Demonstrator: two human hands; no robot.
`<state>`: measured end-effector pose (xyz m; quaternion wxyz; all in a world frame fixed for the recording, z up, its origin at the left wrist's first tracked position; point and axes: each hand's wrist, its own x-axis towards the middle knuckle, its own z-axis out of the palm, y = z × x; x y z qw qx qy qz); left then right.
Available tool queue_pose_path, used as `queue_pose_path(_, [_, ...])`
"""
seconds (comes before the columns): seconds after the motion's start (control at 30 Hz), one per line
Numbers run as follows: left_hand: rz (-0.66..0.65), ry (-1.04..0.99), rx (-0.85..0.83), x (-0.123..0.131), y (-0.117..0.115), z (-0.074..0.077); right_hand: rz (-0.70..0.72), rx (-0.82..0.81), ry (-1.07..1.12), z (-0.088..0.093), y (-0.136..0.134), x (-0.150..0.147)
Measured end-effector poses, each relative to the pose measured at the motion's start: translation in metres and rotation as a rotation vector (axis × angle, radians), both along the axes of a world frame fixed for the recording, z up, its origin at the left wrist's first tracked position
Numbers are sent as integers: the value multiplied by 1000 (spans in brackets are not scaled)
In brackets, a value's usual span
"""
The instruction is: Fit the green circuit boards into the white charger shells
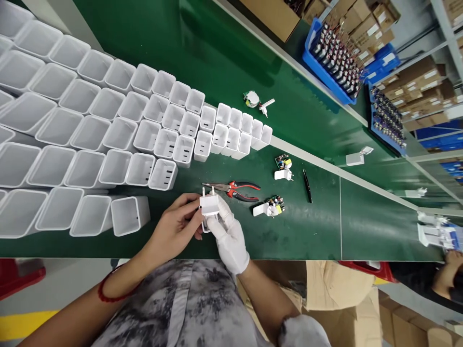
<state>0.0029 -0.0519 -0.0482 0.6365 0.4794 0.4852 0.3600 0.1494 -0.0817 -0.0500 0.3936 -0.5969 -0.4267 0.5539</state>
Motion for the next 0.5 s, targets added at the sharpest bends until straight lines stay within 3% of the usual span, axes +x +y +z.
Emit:
queue_pose_path(0.37, [13,70,113,2,0,-2,-119,-43,116,-3,-4,-7])
queue_pose_path(0.5, [2,80,122,2,0,-2,-115,8,20,-1,4,-10])
